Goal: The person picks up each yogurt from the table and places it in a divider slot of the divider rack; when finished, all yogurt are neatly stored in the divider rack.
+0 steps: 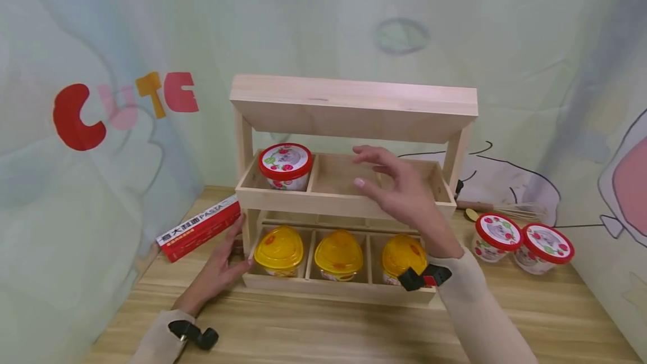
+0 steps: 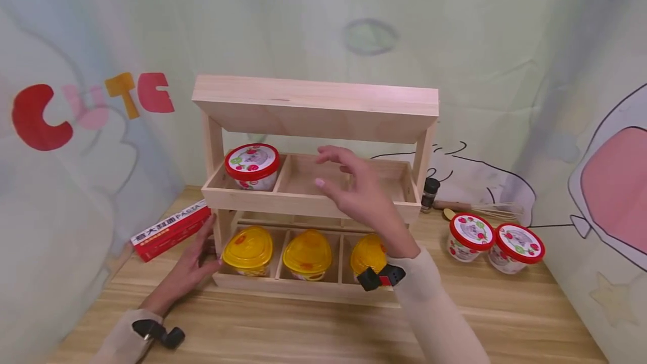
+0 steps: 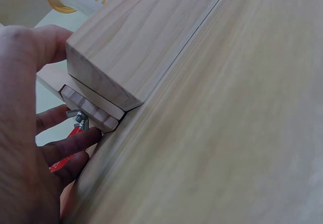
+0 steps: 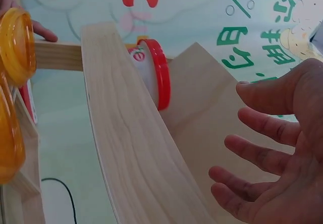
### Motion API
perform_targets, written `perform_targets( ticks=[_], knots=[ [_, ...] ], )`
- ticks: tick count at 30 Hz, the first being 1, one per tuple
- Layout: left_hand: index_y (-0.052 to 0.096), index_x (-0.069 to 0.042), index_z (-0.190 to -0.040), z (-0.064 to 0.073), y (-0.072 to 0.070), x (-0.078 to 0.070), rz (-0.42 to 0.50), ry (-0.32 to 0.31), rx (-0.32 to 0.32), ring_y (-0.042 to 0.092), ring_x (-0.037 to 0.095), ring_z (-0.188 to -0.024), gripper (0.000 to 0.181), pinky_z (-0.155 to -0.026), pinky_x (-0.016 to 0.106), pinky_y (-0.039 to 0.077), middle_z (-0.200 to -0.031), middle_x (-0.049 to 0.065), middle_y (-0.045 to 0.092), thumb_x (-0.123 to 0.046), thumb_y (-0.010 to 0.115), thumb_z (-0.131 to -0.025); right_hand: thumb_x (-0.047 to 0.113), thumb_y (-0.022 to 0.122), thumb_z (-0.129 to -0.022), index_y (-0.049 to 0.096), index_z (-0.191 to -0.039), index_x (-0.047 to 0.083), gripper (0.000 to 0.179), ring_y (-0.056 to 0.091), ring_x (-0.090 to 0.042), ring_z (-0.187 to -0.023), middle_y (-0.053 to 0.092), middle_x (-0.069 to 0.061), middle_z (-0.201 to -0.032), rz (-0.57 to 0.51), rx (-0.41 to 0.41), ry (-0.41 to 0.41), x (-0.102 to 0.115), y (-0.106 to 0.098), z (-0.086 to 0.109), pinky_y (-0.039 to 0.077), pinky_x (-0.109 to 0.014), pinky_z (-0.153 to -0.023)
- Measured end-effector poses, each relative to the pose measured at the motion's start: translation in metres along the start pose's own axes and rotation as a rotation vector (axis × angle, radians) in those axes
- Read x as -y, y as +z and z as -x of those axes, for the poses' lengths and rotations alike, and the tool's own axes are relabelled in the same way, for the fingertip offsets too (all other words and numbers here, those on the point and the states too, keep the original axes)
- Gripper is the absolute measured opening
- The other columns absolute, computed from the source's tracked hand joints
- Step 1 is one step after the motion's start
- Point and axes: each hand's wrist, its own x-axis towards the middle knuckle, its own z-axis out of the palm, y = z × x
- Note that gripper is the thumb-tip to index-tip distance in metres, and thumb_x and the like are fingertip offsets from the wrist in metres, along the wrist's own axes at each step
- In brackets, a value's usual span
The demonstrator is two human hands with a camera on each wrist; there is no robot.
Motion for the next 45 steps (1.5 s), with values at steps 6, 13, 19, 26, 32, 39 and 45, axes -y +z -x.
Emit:
perform_targets(
  ticks=[6,13,19,26,32,39,45],
  knots=[
    [0.011,-0.019,-0.174,0.000,-0.001,0.001,-0.018,0.016,-0.010,0.060,0.042,-0.132,0.106,-0.105,0.032,0.054,-0.167,0.027,0.039,-0.007,0.076,-0.092,0.013,0.072,-0.102,0.068,-0.135,0.009,0.034,0.054,-0.028,-0.148,0.059,-0.006,-0.160,0.049,-0.081,0.007,-0.011,-0.024,0.031,0.047,-0.054,-0.122],
    [0.012,-0.020,-0.174,-0.001,0.000,0.001,-0.057,0.007,-0.022,0.055,0.034,-0.137,0.106,-0.108,0.038,0.052,-0.174,0.022,0.033,-0.010,0.078,-0.091,0.012,0.071,-0.103,0.067,-0.135,0.011,0.032,0.056,-0.007,-0.141,0.061,-0.005,-0.157,0.058,-0.158,0.048,-0.021,-0.048,0.062,0.043,-0.014,-0.115],
    [0.012,-0.021,-0.174,-0.001,0.001,0.001,-0.062,0.003,-0.026,0.053,0.031,-0.139,0.106,-0.109,0.045,0.052,-0.174,0.021,0.033,-0.011,0.077,-0.091,0.018,0.070,-0.105,0.065,-0.137,0.012,0.033,0.051,0.007,-0.139,0.057,-0.002,-0.161,0.093,-0.202,0.139,-0.030,-0.067,0.085,0.041,-0.007,-0.111],
    [0.009,-0.022,-0.175,-0.002,0.001,0.002,-0.043,-0.004,-0.014,0.052,0.044,-0.139,0.107,-0.109,0.046,0.053,-0.174,0.023,0.032,-0.012,0.077,-0.092,0.019,0.071,-0.104,0.065,-0.139,0.010,0.037,0.055,0.011,-0.128,0.056,-0.006,-0.162,0.148,-0.263,0.209,-0.047,-0.085,0.108,0.044,-0.003,-0.103],
    [0.010,-0.021,-0.174,-0.002,0.001,0.001,-0.035,0.004,-0.011,0.055,0.037,-0.137,0.107,-0.107,0.032,0.051,-0.172,0.024,0.034,-0.010,0.076,-0.092,0.018,0.070,-0.104,0.063,-0.143,0.010,0.040,0.057,0.016,-0.120,0.058,-0.007,-0.159,0.188,-0.297,0.246,-0.065,-0.094,0.127,0.046,-0.001,-0.096],
    [0.012,-0.019,-0.174,-0.002,0.002,0.002,-0.039,0.020,-0.023,0.056,0.026,-0.136,0.106,-0.106,0.033,0.054,-0.171,0.024,0.037,-0.008,0.077,-0.091,0.033,0.067,-0.106,0.060,-0.148,0.015,0.045,0.059,-0.007,-0.136,0.056,-0.007,-0.162,0.270,-0.335,0.450,-0.093,-0.108,0.146,0.045,-0.005,-0.095],
    [0.010,-0.020,-0.174,-0.002,0.001,0.002,-0.019,0.010,-0.013,0.058,0.041,-0.134,0.107,-0.105,0.029,0.052,-0.172,0.026,0.033,-0.008,0.077,-0.092,0.039,0.064,-0.107,0.057,-0.150,0.012,0.050,0.051,-0.045,-0.145,0.053,-0.016,-0.162,0.294,-0.367,0.619,-0.113,-0.116,0.160,0.048,-0.012,-0.086]
  ],
)
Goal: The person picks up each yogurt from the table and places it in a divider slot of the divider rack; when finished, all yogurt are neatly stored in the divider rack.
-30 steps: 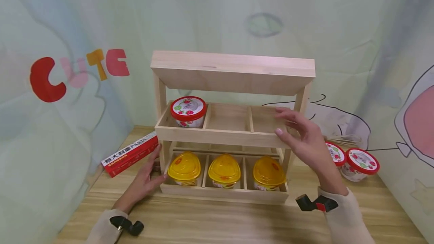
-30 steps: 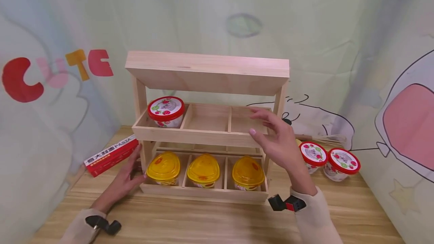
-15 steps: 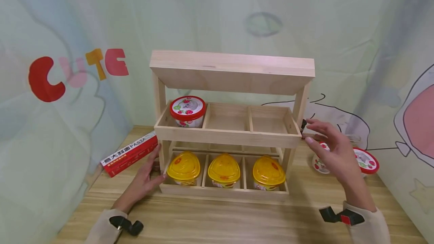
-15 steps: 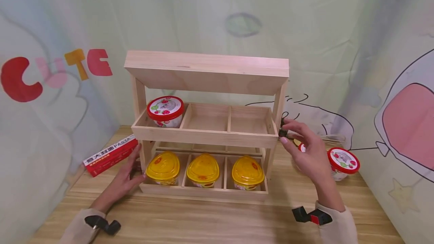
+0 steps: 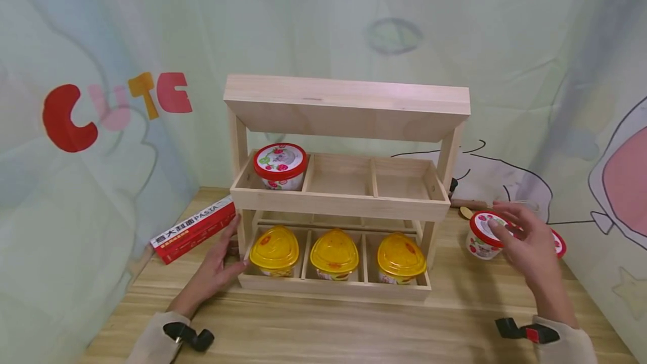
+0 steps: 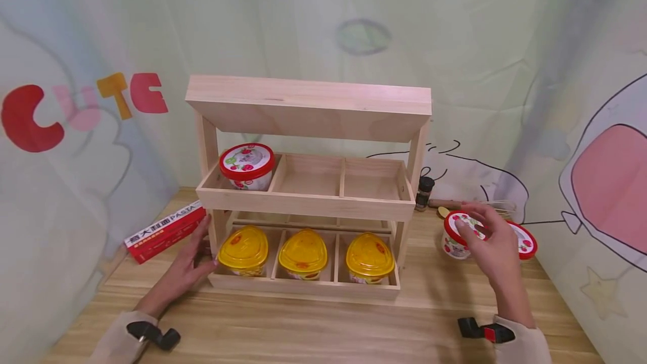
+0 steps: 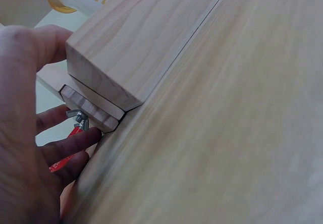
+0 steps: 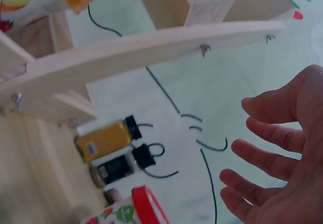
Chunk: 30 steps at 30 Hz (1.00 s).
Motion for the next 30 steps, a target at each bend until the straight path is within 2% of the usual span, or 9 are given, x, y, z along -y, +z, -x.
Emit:
perform_targets(
  ticks=[4,7,10,12,14,16,18,21,30],
  knots=[
    [0.010,-0.021,-0.174,0.000,0.000,-0.001,0.005,-0.007,0.002,0.058,0.043,-0.134,0.106,-0.105,0.029,0.051,-0.172,0.026,0.032,-0.009,0.076,-0.092,0.037,0.064,-0.107,0.056,-0.150,0.009,0.052,0.050,-0.049,-0.144,0.053,-0.021,-0.160,0.015,-0.005,0.069,-0.014,-0.002,0.002,0.056,-0.018,-0.090],
    [0.010,-0.021,-0.174,0.001,-0.001,-0.001,0.008,-0.006,0.004,0.060,0.042,-0.132,0.106,-0.105,0.028,0.051,-0.172,0.027,0.033,-0.009,0.076,-0.092,0.037,0.064,-0.107,0.056,-0.150,0.006,0.053,0.049,-0.052,-0.145,0.052,-0.024,-0.160,0.025,-0.006,0.112,-0.022,-0.003,0.003,0.062,-0.038,-0.098],
    [0.010,-0.021,-0.174,0.001,-0.001,-0.001,0.008,-0.004,0.004,0.061,0.042,-0.131,0.107,-0.105,0.028,0.052,-0.171,0.027,0.034,-0.008,0.076,-0.092,0.033,0.064,-0.107,0.056,-0.148,0.002,0.052,0.048,-0.056,-0.145,0.051,-0.028,-0.160,0.018,-0.016,0.138,-0.029,-0.002,0.004,0.061,-0.025,-0.086],
    [0.009,-0.021,-0.175,0.001,-0.001,-0.001,0.009,-0.003,0.005,0.061,0.042,-0.130,0.107,-0.104,0.028,0.052,-0.171,0.027,0.034,-0.008,0.076,-0.092,0.031,0.064,-0.107,0.056,-0.148,0.000,0.052,0.048,-0.058,-0.144,0.050,-0.030,-0.160,0.021,-0.021,0.159,-0.033,-0.002,0.004,0.050,-0.010,-0.074],
    [0.009,-0.021,-0.175,0.000,-0.001,0.000,0.010,-0.003,0.007,0.062,0.042,-0.129,0.107,-0.104,0.027,0.052,-0.171,0.027,0.034,-0.009,0.076,-0.092,0.029,0.064,-0.107,0.057,-0.148,0.000,0.051,0.049,-0.059,-0.144,0.049,-0.030,-0.161,0.036,-0.023,0.182,-0.037,-0.002,0.004,0.042,-0.005,-0.068],
    [0.009,-0.021,-0.175,0.000,-0.001,0.000,0.013,-0.003,0.010,0.063,0.042,-0.129,0.107,-0.104,0.026,0.051,-0.171,0.027,0.034,-0.009,0.076,-0.092,0.031,0.064,-0.107,0.056,-0.149,0.000,0.052,0.048,-0.058,-0.145,0.048,-0.030,-0.162,0.058,-0.016,0.213,-0.039,-0.001,0.002,0.057,-0.017,-0.078],
    [0.008,-0.021,-0.175,0.000,0.000,0.000,0.018,-0.003,0.013,0.063,0.043,-0.129,0.107,-0.104,0.026,0.051,-0.171,0.027,0.033,-0.009,0.076,-0.093,0.032,0.063,-0.108,0.055,-0.150,0.001,0.053,0.048,-0.058,-0.146,0.046,-0.030,-0.163,0.072,0.001,0.244,-0.041,0.000,0.000,0.063,-0.039,-0.094],
    [0.008,-0.021,-0.175,0.000,0.000,0.000,0.023,-0.004,0.014,0.063,0.044,-0.129,0.107,-0.103,0.024,0.051,-0.171,0.028,0.033,-0.009,0.075,-0.093,0.031,0.062,-0.108,0.053,-0.152,0.002,0.054,0.045,-0.059,-0.147,0.043,-0.032,-0.164,0.073,0.027,0.279,-0.044,0.002,-0.001,0.051,-0.068,-0.111],
    [0.008,-0.021,-0.174,0.000,0.000,-0.001,0.026,-0.006,0.012,0.062,0.045,-0.130,0.107,-0.103,0.023,0.050,-0.172,0.027,0.032,-0.009,0.075,-0.093,0.034,0.062,-0.107,0.051,-0.152,0.003,0.055,0.040,-0.059,-0.150,0.039,-0.032,-0.167,0.026,0.055,0.317,-0.051,0.009,-0.005,0.044,-0.072,-0.116]
  ],
)
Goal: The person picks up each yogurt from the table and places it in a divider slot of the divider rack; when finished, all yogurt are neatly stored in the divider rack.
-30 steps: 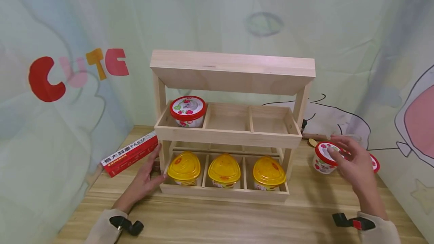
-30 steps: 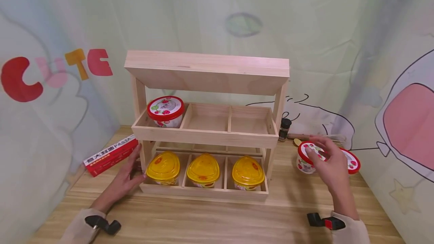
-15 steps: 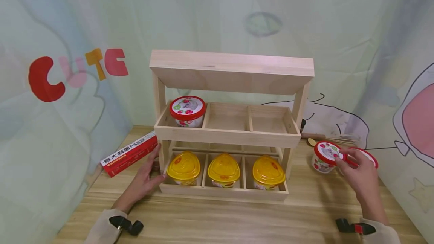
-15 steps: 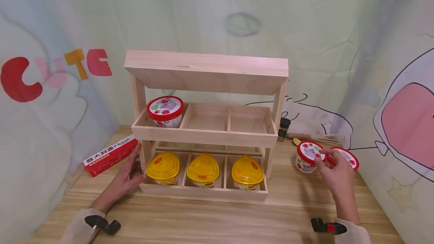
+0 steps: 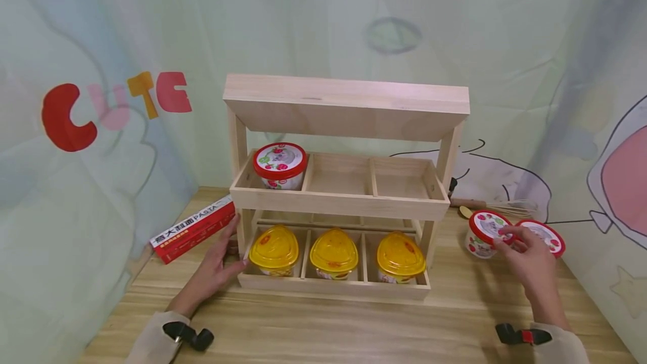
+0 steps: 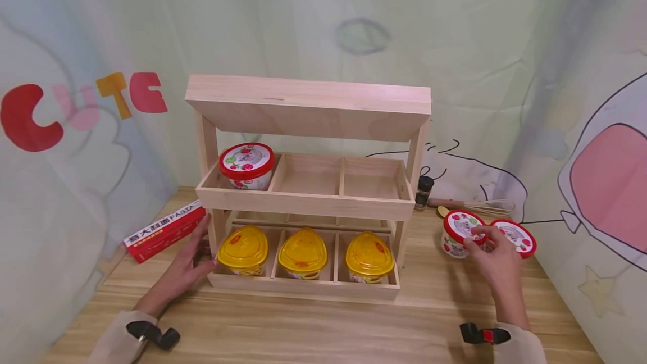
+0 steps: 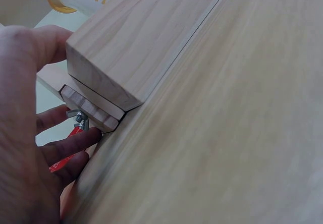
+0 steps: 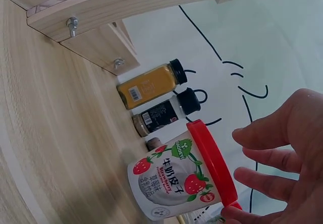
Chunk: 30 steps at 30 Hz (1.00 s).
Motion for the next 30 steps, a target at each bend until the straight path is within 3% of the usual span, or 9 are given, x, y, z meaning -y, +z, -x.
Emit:
perform_targets(
  ticks=[5,10,13,18,20,22,25,28,30],
  knots=[
    [0.009,-0.021,-0.174,-0.001,0.000,0.000,0.001,0.009,-0.007,0.062,0.037,-0.130,0.107,-0.103,0.023,0.052,-0.171,0.026,0.034,-0.008,0.076,-0.092,0.035,0.062,-0.108,0.049,-0.154,0.003,0.058,0.037,-0.058,-0.153,0.037,-0.030,-0.169,-0.028,0.006,0.015,0.000,0.004,-0.007,0.039,-0.072,-0.120],
    [0.011,-0.020,-0.174,-0.001,0.000,0.001,-0.004,0.017,-0.014,0.058,0.006,-0.130,0.106,-0.103,0.025,0.053,-0.172,0.024,0.035,-0.007,0.076,-0.092,0.036,0.062,-0.108,0.048,-0.156,0.003,0.060,0.035,-0.055,-0.155,0.034,-0.028,-0.172,-0.087,0.009,0.024,-0.004,0.010,-0.012,0.036,-0.071,-0.123],
    [0.011,-0.020,-0.174,-0.001,0.000,0.001,-0.012,0.019,-0.016,0.056,-0.002,-0.129,0.106,-0.103,0.026,0.054,-0.171,0.025,0.036,-0.007,0.076,-0.091,0.039,0.064,-0.107,0.047,-0.160,0.007,0.064,0.034,-0.054,-0.156,0.031,-0.027,-0.174,-0.119,0.026,0.019,-0.010,0.014,-0.015,0.036,-0.071,-0.123],
    [0.011,-0.019,-0.174,0.000,0.000,0.001,-0.016,0.020,-0.013,0.064,0.015,-0.128,0.106,-0.103,0.028,0.054,-0.170,0.025,0.036,-0.007,0.076,-0.092,0.045,0.064,-0.106,0.046,-0.163,0.012,0.067,0.041,-0.051,-0.154,0.032,-0.020,-0.176,-0.087,0.045,-0.018,-0.020,0.019,-0.019,0.049,-0.059,-0.117],
    [0.011,-0.019,-0.174,0.000,0.000,0.001,-0.019,0.023,-0.011,0.065,0.020,-0.127,0.106,-0.103,0.029,0.055,-0.170,0.026,0.036,-0.007,0.076,-0.092,0.048,0.064,-0.106,0.050,-0.161,0.013,0.067,0.046,-0.047,-0.151,0.036,-0.016,-0.175,-0.076,0.020,-0.023,-0.022,0.021,-0.018,0.053,-0.044,-0.107],
    [0.010,-0.019,-0.174,0.000,0.000,0.001,-0.024,0.023,-0.011,0.065,0.022,-0.126,0.106,-0.103,0.029,0.055,-0.170,0.026,0.036,-0.007,0.076,-0.092,0.051,0.064,-0.105,0.054,-0.159,0.015,0.066,0.049,-0.044,-0.149,0.038,-0.012,-0.174,-0.077,-0.015,-0.019,-0.023,0.024,-0.019,0.051,-0.034,-0.098],
    [0.011,-0.020,-0.174,0.000,0.000,0.001,-0.033,0.019,-0.017,0.064,0.020,-0.127,0.106,-0.102,0.028,0.055,-0.171,0.025,0.036,-0.008,0.076,-0.092,0.050,0.065,-0.105,0.057,-0.156,0.014,0.063,0.050,-0.039,-0.143,0.042,-0.010,-0.172,-0.070,-0.066,-0.032,-0.024,0.029,-0.019,0.041,-0.032,-0.092],
    [0.010,-0.020,-0.174,0.001,-0.001,0.001,-0.032,0.014,-0.013,0.064,0.022,-0.127,0.106,-0.102,0.027,0.055,-0.170,0.026,0.036,-0.008,0.076,-0.092,0.046,0.066,-0.105,0.059,-0.154,0.012,0.060,0.047,-0.036,-0.141,0.043,-0.008,-0.170,-0.068,-0.104,-0.054,-0.024,0.033,-0.019,0.038,-0.042,-0.097],
    [0.010,-0.020,-0.174,0.001,-0.001,0.000,-0.030,0.010,-0.009,0.065,0.027,-0.127,0.106,-0.102,0.027,0.055,-0.169,0.026,0.037,-0.009,0.076,-0.092,0.044,0.066,-0.105,0.059,-0.154,0.012,0.059,0.043,-0.038,-0.148,0.043,-0.009,-0.170,-0.085,-0.111,-0.060,-0.024,0.035,-0.019,0.039,-0.051,-0.106]
  ],
)
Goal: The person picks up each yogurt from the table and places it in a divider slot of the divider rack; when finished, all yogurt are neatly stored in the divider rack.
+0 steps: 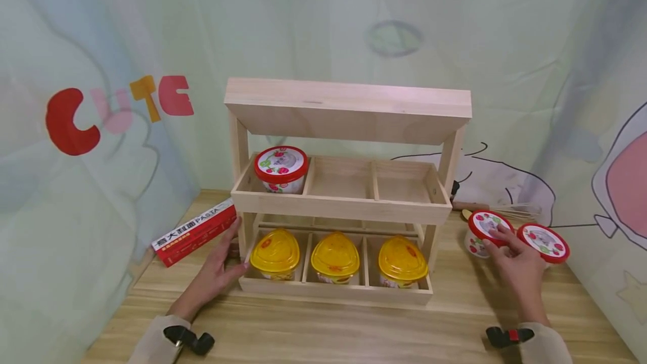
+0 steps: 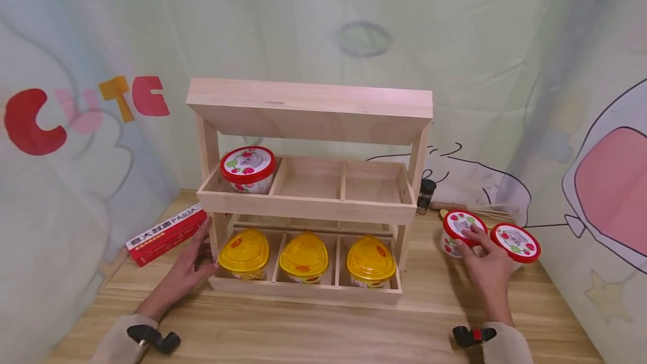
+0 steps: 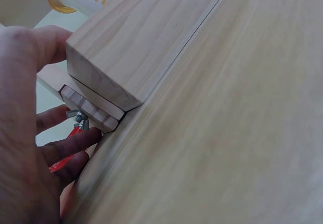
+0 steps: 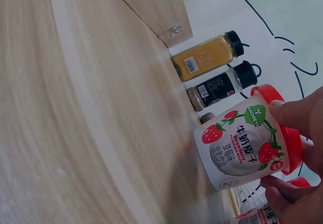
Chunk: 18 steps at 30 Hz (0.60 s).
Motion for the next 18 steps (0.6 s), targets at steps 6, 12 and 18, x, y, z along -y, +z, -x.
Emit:
perform_targets(
  ticks=[6,12,18],
  knots=[
    [0.010,-0.020,-0.174,0.001,0.000,0.001,0.003,-0.007,0.002,0.064,0.040,-0.127,0.106,-0.103,0.028,0.054,-0.169,0.028,0.037,-0.009,0.076,-0.093,0.043,0.065,-0.106,0.063,-0.151,0.012,0.055,0.041,-0.042,-0.146,0.049,-0.021,-0.166,-0.009,-0.020,0.007,0.003,0.001,0.004,0.041,-0.056,-0.105],
    [0.011,-0.021,-0.174,0.001,0.002,0.002,-0.035,-0.011,-0.010,0.057,0.035,-0.135,0.106,-0.108,0.041,0.054,-0.172,0.023,0.036,-0.011,0.077,-0.092,0.043,0.066,-0.105,0.065,-0.149,0.011,0.054,0.046,-0.039,-0.134,0.056,-0.022,-0.160,0.012,-0.033,0.015,0.006,0.002,0.005,0.039,-0.044,-0.092],
    [0.011,-0.022,-0.175,0.000,0.002,0.002,0.022,-0.007,-0.006,0.047,0.049,-0.139,0.106,-0.108,0.080,0.044,-0.175,0.024,0.028,-0.010,0.075,-0.092,0.047,0.068,-0.104,0.070,-0.144,0.013,0.052,0.056,-0.035,-0.135,0.061,-0.009,-0.158,0.024,-0.088,-0.006,0.013,-0.001,0.006,0.041,-0.035,-0.089]
  ],
)
